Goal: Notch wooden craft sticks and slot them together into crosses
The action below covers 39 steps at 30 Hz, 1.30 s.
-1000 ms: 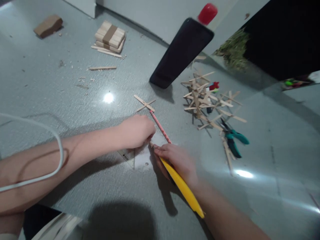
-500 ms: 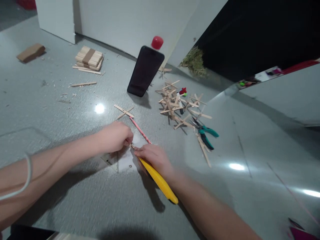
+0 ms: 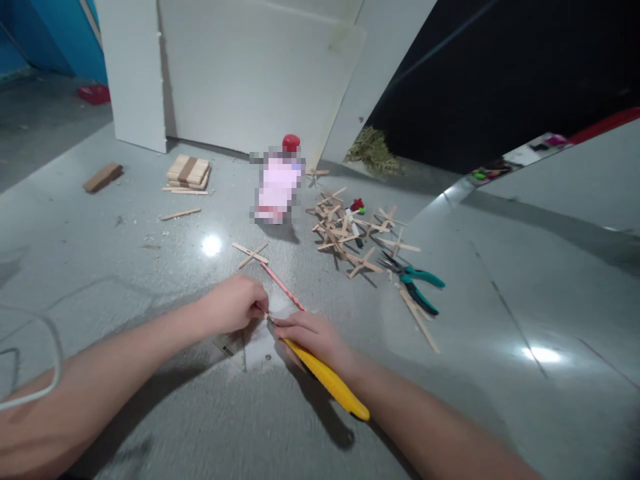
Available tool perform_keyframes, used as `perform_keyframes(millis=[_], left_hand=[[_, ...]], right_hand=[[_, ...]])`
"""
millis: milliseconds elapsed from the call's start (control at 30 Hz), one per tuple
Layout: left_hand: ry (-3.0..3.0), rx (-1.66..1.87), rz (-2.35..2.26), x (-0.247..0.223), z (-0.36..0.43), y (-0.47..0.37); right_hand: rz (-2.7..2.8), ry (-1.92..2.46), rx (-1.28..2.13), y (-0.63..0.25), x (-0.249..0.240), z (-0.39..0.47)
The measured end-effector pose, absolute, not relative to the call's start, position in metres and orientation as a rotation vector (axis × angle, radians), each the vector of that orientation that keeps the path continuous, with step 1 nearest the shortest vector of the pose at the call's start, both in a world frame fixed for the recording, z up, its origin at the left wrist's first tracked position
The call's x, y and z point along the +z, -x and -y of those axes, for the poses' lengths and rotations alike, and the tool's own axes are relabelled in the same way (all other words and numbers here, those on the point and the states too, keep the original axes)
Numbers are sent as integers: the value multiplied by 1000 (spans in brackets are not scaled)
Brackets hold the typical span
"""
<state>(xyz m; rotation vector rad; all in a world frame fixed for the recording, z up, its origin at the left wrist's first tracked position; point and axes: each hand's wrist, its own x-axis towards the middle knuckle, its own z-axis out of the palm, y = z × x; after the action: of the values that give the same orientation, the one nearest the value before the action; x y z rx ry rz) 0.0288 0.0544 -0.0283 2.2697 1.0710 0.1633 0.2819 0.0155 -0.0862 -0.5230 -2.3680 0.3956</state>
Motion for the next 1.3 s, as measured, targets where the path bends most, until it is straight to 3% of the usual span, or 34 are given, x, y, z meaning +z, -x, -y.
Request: perform_keyframes(millis=[567, 1033, 1300], left_hand=[[-2226, 197, -1075, -36, -53, -31], [-2185, 239, -1077, -36, -50, -32], [-2147, 314, -1002, -35, -50, -27]], right_hand=[[2314, 482, 268, -275, -80, -8], [2250, 312, 253, -278, -47, 11], [2043, 729, 462, -283, -52, 6]])
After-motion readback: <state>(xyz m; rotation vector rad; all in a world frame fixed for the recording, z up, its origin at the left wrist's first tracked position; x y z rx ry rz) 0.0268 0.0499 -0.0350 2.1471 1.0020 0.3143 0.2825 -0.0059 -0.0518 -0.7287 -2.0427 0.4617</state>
